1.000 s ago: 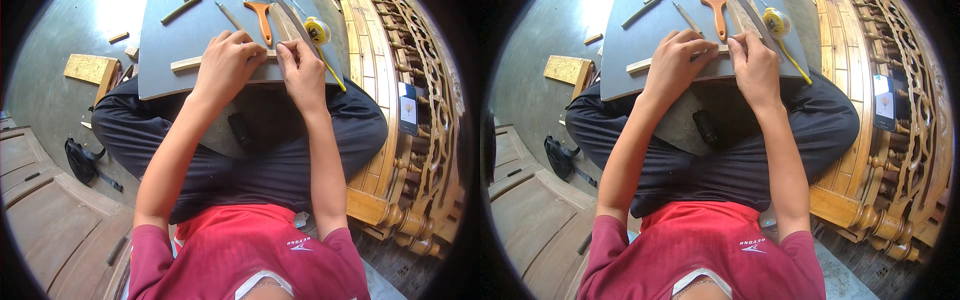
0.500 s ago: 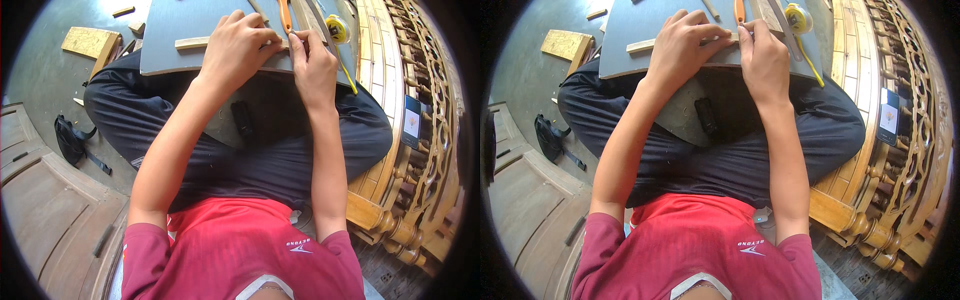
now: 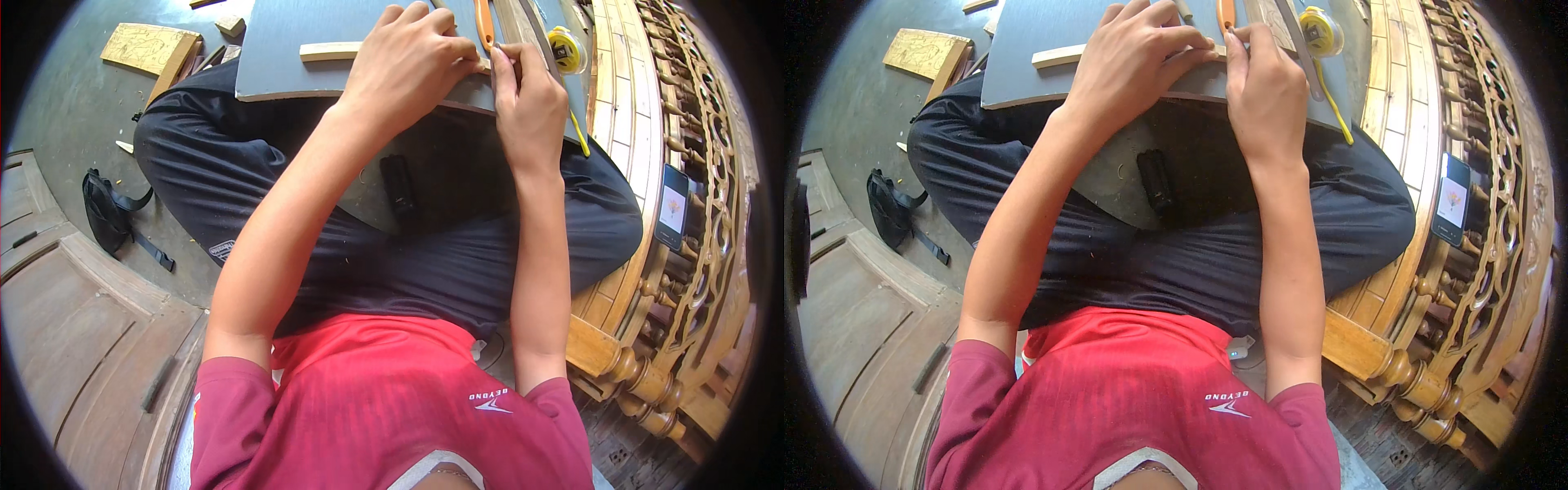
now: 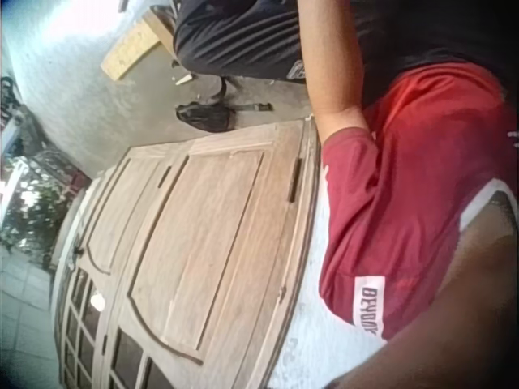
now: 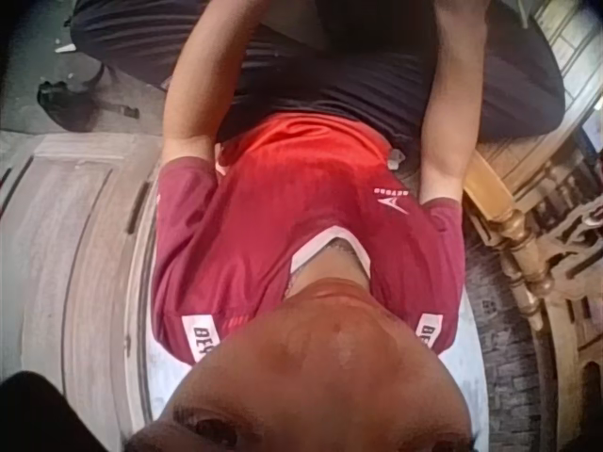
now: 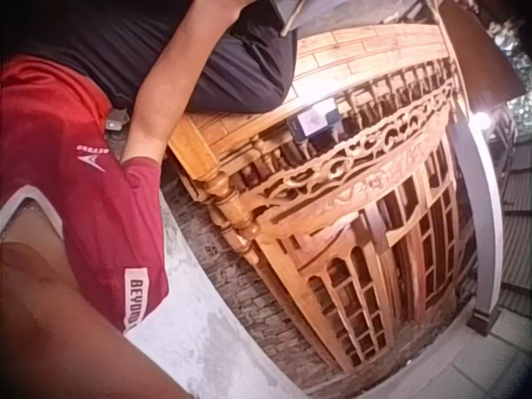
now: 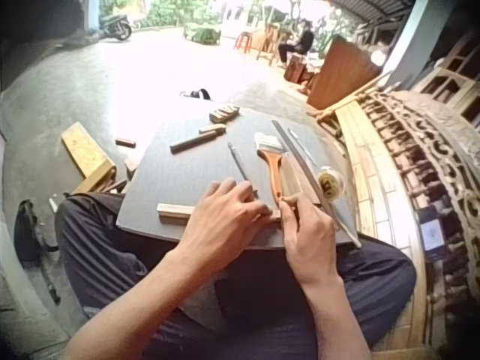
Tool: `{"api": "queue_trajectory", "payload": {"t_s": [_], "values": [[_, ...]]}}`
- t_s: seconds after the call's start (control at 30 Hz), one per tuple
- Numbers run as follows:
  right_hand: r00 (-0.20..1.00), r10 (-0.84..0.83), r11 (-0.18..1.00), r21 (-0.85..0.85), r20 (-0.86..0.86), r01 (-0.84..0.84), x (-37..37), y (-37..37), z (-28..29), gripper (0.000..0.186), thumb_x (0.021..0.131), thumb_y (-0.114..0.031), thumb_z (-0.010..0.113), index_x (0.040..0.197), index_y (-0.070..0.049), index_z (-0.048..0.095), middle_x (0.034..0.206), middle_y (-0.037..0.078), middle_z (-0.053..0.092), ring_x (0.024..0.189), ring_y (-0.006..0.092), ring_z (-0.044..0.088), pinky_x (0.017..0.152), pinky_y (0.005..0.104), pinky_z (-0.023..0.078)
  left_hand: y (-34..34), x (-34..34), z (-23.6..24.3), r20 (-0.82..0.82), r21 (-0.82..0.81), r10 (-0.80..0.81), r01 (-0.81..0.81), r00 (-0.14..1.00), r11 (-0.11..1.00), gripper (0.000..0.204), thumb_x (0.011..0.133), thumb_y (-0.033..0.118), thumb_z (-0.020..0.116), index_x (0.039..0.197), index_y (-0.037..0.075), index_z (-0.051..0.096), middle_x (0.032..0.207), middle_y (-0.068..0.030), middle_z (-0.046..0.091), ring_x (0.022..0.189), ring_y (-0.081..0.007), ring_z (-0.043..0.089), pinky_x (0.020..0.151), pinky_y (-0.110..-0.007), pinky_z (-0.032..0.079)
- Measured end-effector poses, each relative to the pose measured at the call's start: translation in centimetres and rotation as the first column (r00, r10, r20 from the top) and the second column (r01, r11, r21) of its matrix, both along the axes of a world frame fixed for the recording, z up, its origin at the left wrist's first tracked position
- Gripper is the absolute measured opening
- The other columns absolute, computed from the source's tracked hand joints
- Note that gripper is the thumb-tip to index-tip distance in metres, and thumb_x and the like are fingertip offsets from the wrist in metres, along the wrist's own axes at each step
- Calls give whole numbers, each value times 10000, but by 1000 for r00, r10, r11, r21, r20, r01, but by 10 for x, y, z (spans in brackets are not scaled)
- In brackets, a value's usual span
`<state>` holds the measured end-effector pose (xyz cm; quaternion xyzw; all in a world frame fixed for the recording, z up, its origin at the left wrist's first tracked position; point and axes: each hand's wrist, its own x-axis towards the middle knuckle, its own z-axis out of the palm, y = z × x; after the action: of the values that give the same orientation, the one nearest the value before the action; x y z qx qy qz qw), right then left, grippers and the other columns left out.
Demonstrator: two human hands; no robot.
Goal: Inspecting, cleaning, measuring, and preparing small wooden letters and components at a workshop station.
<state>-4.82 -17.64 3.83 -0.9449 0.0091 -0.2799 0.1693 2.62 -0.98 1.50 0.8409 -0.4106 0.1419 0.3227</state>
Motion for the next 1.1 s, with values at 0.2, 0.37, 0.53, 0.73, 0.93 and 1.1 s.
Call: {"api": "queue_trajectory", "payload": {"t_s": [0.2,0.37,0.53,0.73,0.93,1.1], "values": [[1000,-15,1000,0,-2,15,6,1,1,140,1048,-171,651,1034,-33,670,852,231,746,849,445,738,740,512,567,0,3,1,33,-25,17,-16,999,1000,180,976,250,696,928,88,756,1006,-83,663,1009,-265,621,924,-421,476],[1000,1,1000,8,-20,-1,-1,-3,2,137,1044,-167,653,1034,-32,674,868,241,748,860,444,739,749,520,567,-2,1,1,33,-30,22,-21,999,999,182,974,252,697,933,87,760,1001,-80,666,1007,-268,626,922,-419,473],[998,-26,999,30,-50,27,19,-5,4,222,1051,-215,657,1057,1,709,869,203,762,822,366,766,734,428,575,-1,4,-3,40,-59,6,-4,999,998,191,971,260,705,930,86,771,1004,-76,669,1017,-263,626,925,-422,464],[1000,-11,1000,17,-25,11,7,-1,3,149,1037,-169,657,1039,-23,683,893,250,748,882,465,727,766,524,565,0,1,1,24,-56,-1,3,1000,998,186,976,261,705,934,94,775,1004,-74,673,1013,-260,625,927,-419,463],[998,-38,999,28,-42,39,14,-4,-1,152,1042,-173,653,1026,-25,683,876,247,744,862,460,728,757,525,562,2,-2,0,-22,-69,-13,12,1000,998,183,967,272,719,943,101,782,1006,-77,674,1016,-267,625,933,-416,464],[995,-40,999,6,-90,41,-5,2,6,157,1044,-172,647,1016,-20,675,896,253,743,893,454,729,762,529,557,4,1,1,-17,-74,-16,14,1000,997,174,956,275,728,941,112,787,1011,-74,677,1021,-264,628,928,-417,467]]}}
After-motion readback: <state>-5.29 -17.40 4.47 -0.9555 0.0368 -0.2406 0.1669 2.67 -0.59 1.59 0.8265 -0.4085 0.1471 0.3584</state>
